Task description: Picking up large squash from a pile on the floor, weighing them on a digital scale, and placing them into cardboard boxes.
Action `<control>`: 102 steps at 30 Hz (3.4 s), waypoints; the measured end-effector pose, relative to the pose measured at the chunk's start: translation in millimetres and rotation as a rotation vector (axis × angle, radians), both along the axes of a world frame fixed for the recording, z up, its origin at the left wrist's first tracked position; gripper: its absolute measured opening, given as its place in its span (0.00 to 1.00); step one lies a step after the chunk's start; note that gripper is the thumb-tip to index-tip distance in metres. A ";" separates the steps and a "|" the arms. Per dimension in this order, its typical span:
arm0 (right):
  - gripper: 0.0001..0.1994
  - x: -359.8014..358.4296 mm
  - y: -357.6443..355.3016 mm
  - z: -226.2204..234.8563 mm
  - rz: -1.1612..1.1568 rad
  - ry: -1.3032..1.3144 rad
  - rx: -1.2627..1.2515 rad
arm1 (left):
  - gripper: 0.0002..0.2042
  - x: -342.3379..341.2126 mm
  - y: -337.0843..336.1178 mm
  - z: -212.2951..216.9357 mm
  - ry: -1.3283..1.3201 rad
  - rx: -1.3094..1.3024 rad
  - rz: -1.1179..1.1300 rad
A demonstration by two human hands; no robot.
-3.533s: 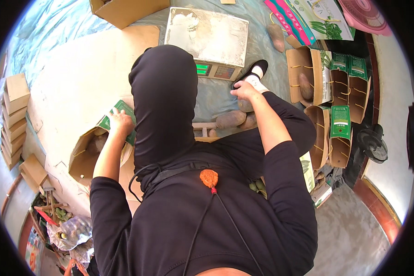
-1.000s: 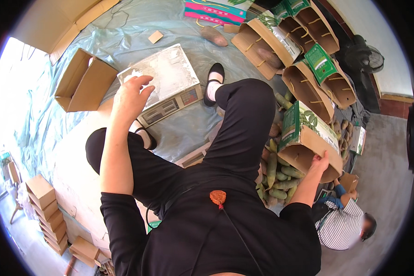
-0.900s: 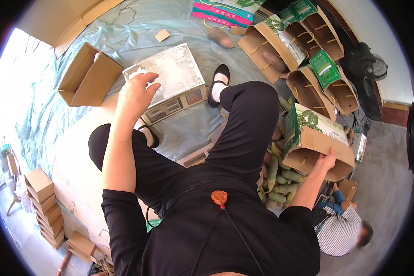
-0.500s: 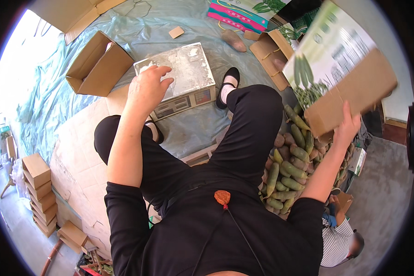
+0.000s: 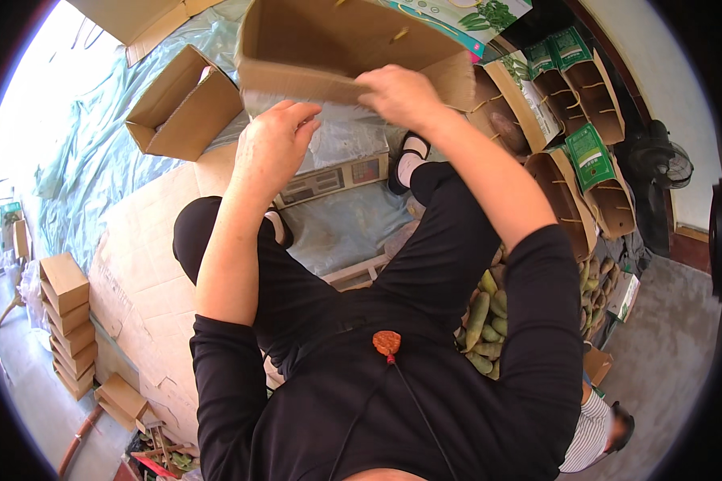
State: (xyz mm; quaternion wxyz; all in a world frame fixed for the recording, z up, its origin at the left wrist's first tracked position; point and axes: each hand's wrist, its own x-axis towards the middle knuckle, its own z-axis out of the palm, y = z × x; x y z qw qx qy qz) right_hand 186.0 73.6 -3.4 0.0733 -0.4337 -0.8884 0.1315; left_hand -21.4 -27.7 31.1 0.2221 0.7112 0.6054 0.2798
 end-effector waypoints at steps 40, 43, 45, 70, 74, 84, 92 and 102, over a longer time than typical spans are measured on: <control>0.33 259.7 -370.1 -220.3 -1.162 -0.332 -0.856 | 0.19 -13.1 24.8 -64.9 0.562 -0.202 0.016; 0.33 258.2 -392.4 -216.9 -1.236 -0.426 -0.971 | 0.16 -2.5 30.4 -60.7 0.615 -0.311 0.095; 0.31 271.2 -411.5 -234.6 -1.208 -0.455 -1.078 | 0.16 -4.5 35.3 -67.9 0.584 -0.298 0.046; 0.25 248.0 -195.6 -43.1 -0.979 0.484 -0.241 | 0.15 -0.7 4.8 -45.9 0.441 -0.335 -0.056; 0.24 210.5 -129.1 44.5 -0.779 0.729 0.030 | 0.15 -0.9 9.8 -50.2 0.509 -0.395 -0.069; 0.24 64.3 -11.6 83.6 -0.365 0.987 -0.333 | 0.13 -7.5 5.4 -53.0 0.469 -0.319 -0.155; 0.27 -52.3 15.1 -41.4 -0.235 0.506 -0.274 | 0.13 -7.6 5.9 -62.6 0.423 -0.306 -0.159; 0.22 -20.6 30.6 -11.6 -0.181 0.274 -0.710 | 0.13 -9.1 5.8 -60.3 0.402 -0.397 -0.160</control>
